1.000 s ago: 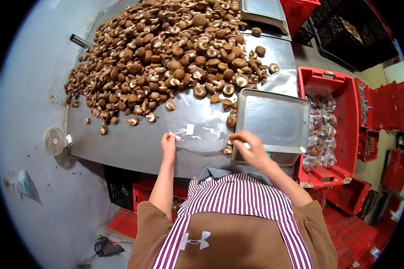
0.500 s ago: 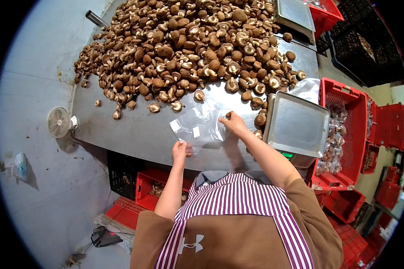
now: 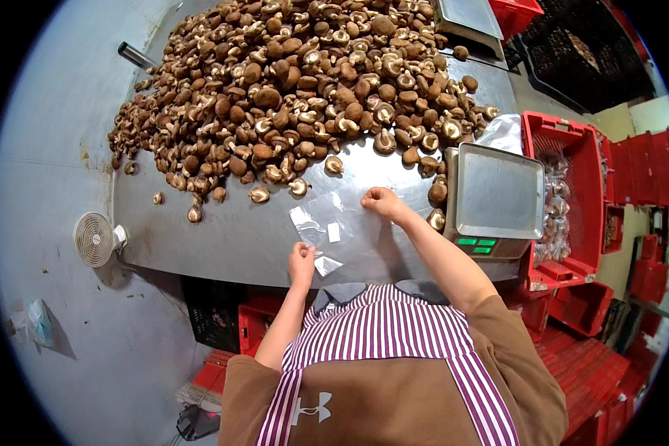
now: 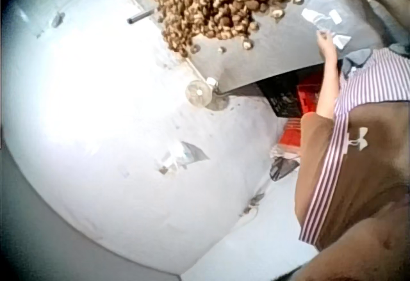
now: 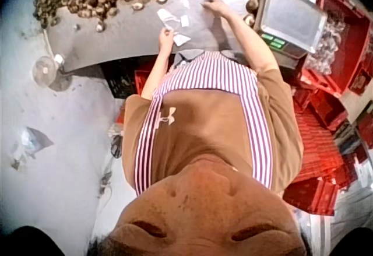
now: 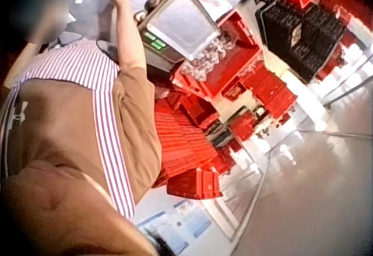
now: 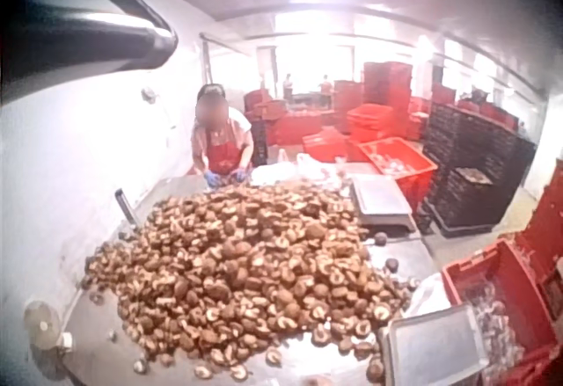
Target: The person stands at a stainless steel table and repeatedly scoops shiitake mushrooms from a large pile into clear plastic bags. They place the bags on a digital scale to weigh them, then move the filled bags into red plastic crates. The process is repeated continuously throughout the clip.
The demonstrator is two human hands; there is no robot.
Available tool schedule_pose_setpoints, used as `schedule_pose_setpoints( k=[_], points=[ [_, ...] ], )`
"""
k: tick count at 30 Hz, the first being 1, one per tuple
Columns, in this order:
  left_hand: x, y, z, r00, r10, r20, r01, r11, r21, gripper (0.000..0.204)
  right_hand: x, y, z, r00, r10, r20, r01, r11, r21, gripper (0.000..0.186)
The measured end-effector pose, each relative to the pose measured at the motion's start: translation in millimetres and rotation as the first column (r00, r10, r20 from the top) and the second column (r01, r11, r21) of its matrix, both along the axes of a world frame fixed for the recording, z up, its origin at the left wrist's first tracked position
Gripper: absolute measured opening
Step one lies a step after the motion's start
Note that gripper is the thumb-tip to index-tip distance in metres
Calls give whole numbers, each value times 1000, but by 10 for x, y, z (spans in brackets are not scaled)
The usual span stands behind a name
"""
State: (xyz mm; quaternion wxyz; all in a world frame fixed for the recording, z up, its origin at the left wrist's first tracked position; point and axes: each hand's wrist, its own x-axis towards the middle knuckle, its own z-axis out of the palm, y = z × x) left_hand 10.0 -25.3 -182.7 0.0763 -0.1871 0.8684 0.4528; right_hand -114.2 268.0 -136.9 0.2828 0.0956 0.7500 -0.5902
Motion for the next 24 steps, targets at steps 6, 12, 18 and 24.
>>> schedule_pose_setpoints(
  k=[6, 12, 18, 24],
  points=[
    [-444, 210, 1199, 999, -46, 18, 46, 999, -4, 25, 313, -62, 467, 943, -248, 221, 310, 897, -316, 18],
    [-662, 844, 1221, 953, -292, -86, 291, 791, 538, 31, 555, -349, 791, 851, -249, 463, 504, 635, -585, 17],
    [-724, 712, 1356, 958, -276, -81, 261, 716, 647, 10, 600, -390, 995, 871, -313, 379, 472, 746, -470, 17],
    [-880, -246, 972, 999, -33, -5, 33, 921, 387, 11, 508, 142, 700, 613, -553, 565, 737, 143, -661, 18]
  ],
)
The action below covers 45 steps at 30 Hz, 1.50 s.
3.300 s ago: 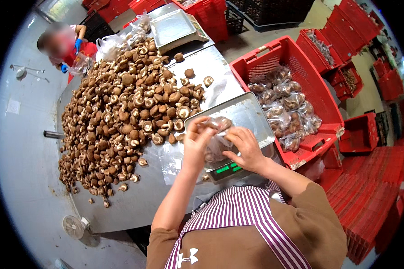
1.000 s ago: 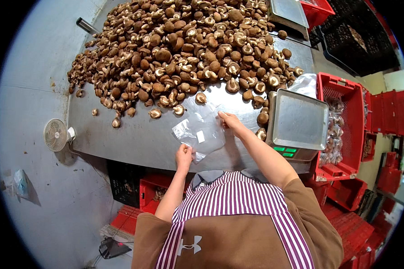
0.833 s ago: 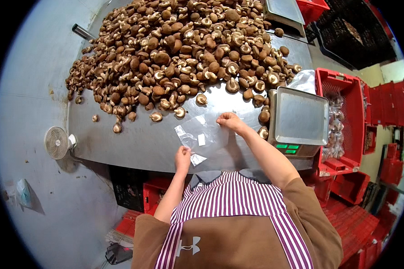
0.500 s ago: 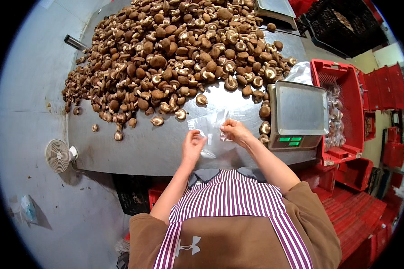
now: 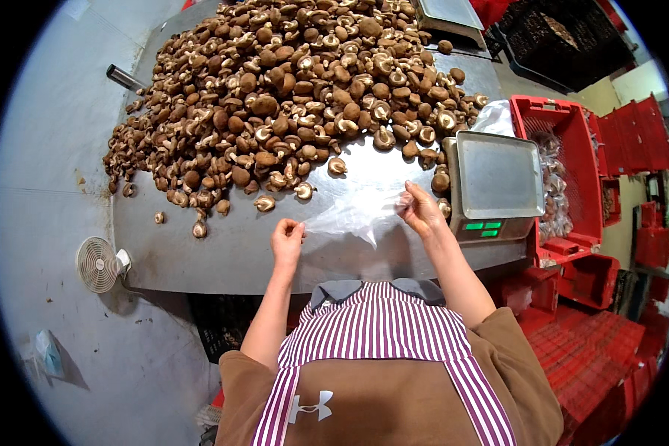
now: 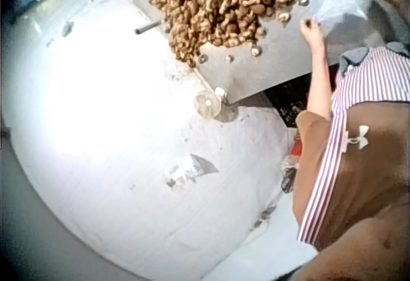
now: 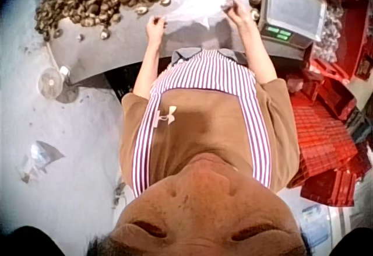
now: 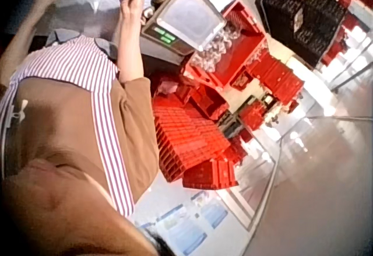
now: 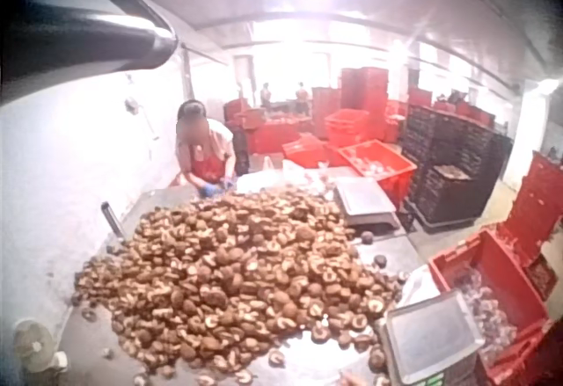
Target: The person stands at a stainless steel table and repeatedly scoops shiitake mushrooms from a large pile into clear plastic bags. They place the bags on a digital scale to weigh them, then move the filled bags into red plastic crates. The process is repeated continuously throughout the clip.
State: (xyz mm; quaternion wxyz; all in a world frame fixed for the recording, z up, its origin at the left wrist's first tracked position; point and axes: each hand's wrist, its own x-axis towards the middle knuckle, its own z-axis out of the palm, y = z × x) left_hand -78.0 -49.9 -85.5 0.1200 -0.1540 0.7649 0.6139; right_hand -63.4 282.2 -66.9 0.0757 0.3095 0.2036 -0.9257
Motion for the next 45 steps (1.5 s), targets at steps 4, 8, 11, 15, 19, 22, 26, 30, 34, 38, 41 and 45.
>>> schedule_pose_setpoints(
  k=[4, 8, 11, 15, 19, 22, 26, 30, 34, 38, 41, 45],
  points=[
    [30, 287, 418, 844, -283, -455, -9, 841, -540, 32, -71, -523, 505, 949, 310, 60, -264, 675, 689, 20],
    [-88, 782, 1047, 662, -592, -459, 297, 770, -564, 39, -68, -974, 918, 813, 558, -163, -292, 634, 716, 16],
    [-42, 657, 943, 699, -618, -360, 374, 745, -553, 31, -10, -756, 935, 671, 735, 97, -7, -125, 992, 15],
    [198, 475, 941, 739, -490, -462, 213, 821, -530, 20, -67, -214, 718, 853, 493, 169, 121, -502, 856, 13],
    [391, 157, 244, 934, -199, -297, 33, 876, -482, 12, 104, -384, 762, 856, 499, 134, -204, 89, 975, 7],
    [368, -185, -176, 957, 212, 200, -237, 965, 114, 14, 360, -504, 451, 783, 619, 62, -184, 135, 974, 11],
    [306, -50, 549, 723, 232, 651, -671, 457, 583, 18, 142, -389, 118, 907, 378, 189, -100, -242, 965, 17],
    [575, -118, 363, 836, -236, 495, -244, 648, 722, 28, -236, -319, -48, 965, 164, 205, -256, 762, 595, 14],
    [623, -665, -334, 790, 27, 612, -610, 134, 781, 26, -40, -242, -487, 647, 574, -502, -724, 670, -168, 15],
    [450, -490, -194, 631, 277, 725, -774, 161, 612, 36, -9, -664, -459, 927, 372, 48, -349, 903, -251, 23],
    [482, -518, -563, 627, 279, 728, -774, 113, 623, 38, -273, -951, -749, 970, 177, 168, -124, 951, -282, 31],
    [39, -901, -792, 597, 416, 686, -794, 187, 578, 37, -632, -1501, -997, 931, 263, 251, -221, 957, -186, 34]
  ],
)
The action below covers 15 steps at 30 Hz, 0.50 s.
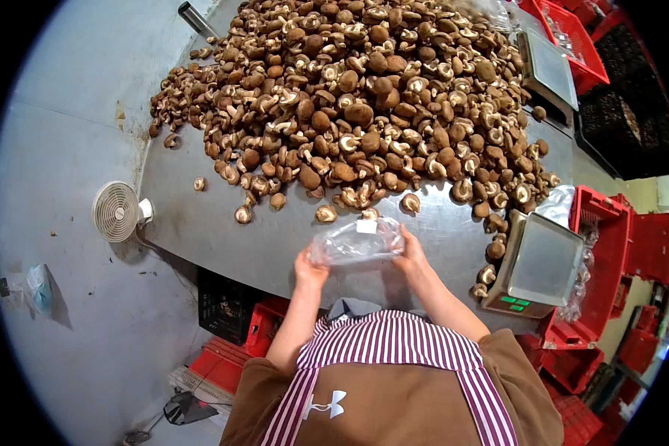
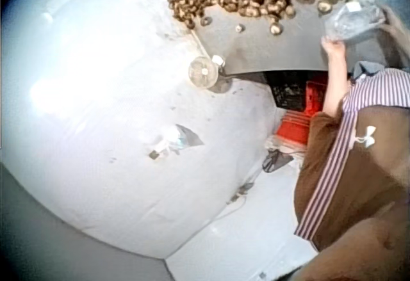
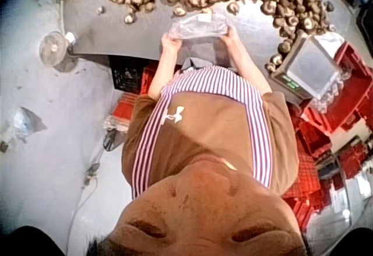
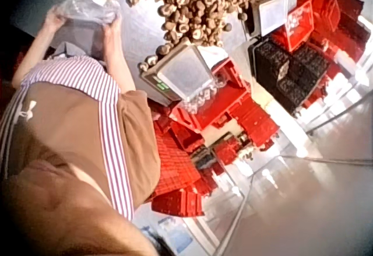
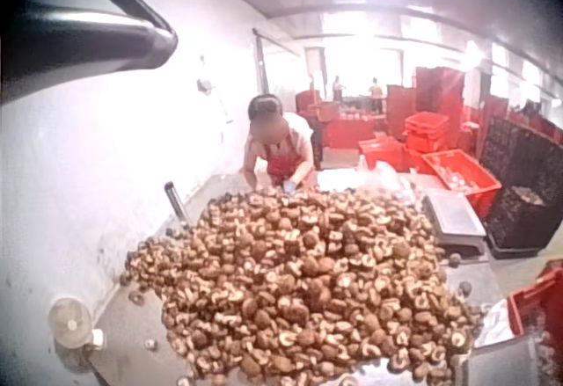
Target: The person stands at a stainless steel table and repeatedly scoops shiitake mushrooms from a large pile into clear plastic bags. They place the bags on a digital scale to weigh them, then move the filled bags into red plastic crates. The process is repeated continuously throughout the clip.
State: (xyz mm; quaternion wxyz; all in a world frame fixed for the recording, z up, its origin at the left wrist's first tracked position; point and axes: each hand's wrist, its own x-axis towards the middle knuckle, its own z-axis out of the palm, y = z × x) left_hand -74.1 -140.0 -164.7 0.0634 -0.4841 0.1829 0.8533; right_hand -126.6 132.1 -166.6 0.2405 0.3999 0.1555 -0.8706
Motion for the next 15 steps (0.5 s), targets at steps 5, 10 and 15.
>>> schedule_pose_setpoints(
  k=[5, 10, 15],
  points=[
    [-1517, -112, 569, 998, 1, 69, 30, 899, -436, 49, -832, -593, 130, 998, -57, -37, 55, 996, -71, 51],
    [-1987, 145, 595, 873, -469, 137, 444, 644, -624, 77, -814, -292, 426, 975, -224, -8, 224, 974, -24, 51],
    [-1529, 389, 691, 664, -745, 67, 645, 525, -555, 73, -823, 177, 539, 966, 46, -256, 35, 952, 304, 59]
  ],
)
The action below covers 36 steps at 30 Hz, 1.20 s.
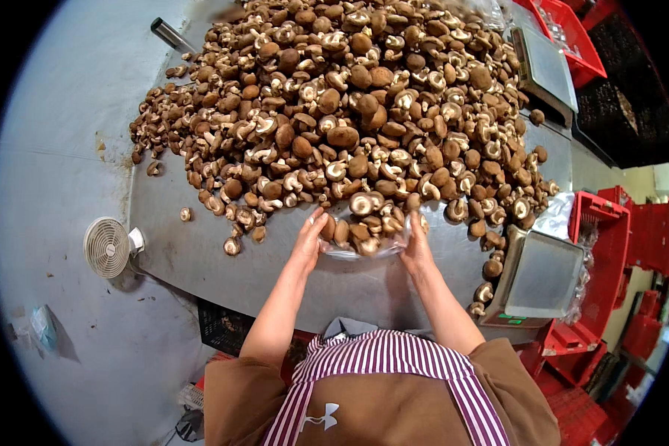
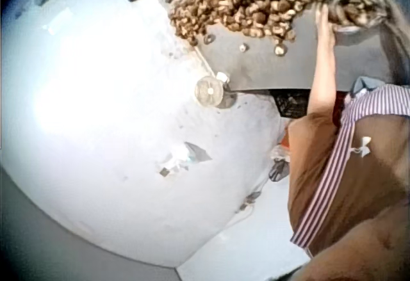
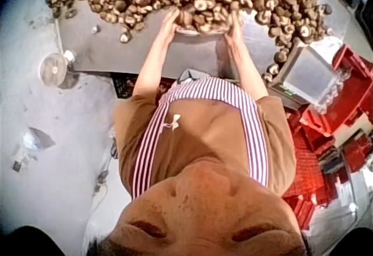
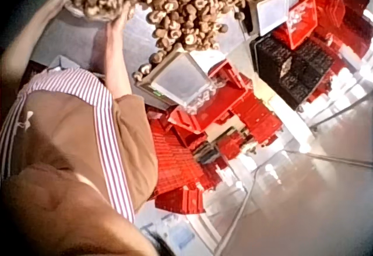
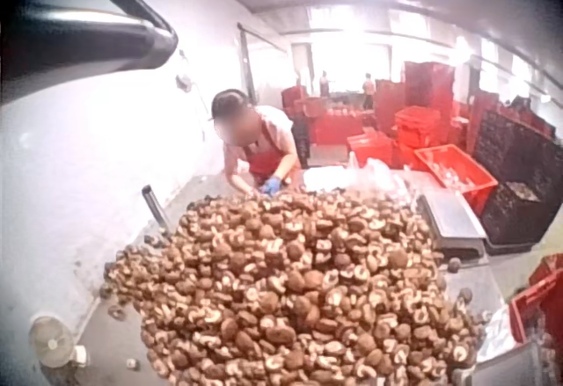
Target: The person stands at a stainless steel table and repeatedly scoops shiitake mushrooms from a large pile into clear plastic bags. They place the bags on a digital scale to weigh them, then move the filled bags into red plastic crates. The process is repeated continuously throughout the clip.
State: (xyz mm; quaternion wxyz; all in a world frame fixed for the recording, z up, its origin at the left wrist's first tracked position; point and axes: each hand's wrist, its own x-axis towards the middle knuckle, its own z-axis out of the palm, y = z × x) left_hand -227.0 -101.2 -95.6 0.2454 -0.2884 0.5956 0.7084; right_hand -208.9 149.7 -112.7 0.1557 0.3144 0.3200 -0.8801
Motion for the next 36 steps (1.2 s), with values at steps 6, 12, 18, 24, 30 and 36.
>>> schedule_pose_setpoints(
  k=[6, 12, 18, 24, 30, 36],
  points=[
    [-193, -177, -54, 992, 122, 28, -121, 992, -32, 82, -147, -110, 64, 931, 330, 155, -361, 893, 270, 78],
    [-353, -5, -35, 1000, 11, 14, -13, 995, 97, 80, -255, -195, 227, 909, 401, 110, -407, 802, 437, 62],
    [-504, 148, -113, 986, -127, -107, 118, 989, -83, 51, -442, -349, 492, 837, 539, 95, -466, 610, 641, 96],
    [-239, 224, 45, 980, -97, -172, 81, 992, -101, 34, -374, -350, 136, 799, 592, -110, -348, 603, 718, 68],
    [335, 472, 426, 946, -171, -276, 154, 985, -79, 51, 115, 98, 588, 781, 624, 0, -396, 496, 773, 62],
    [787, 537, 454, 831, -264, -489, 229, 964, -131, 45, 616, 705, 804, 862, 506, -22, -379, 674, 634, 40]
  ],
)
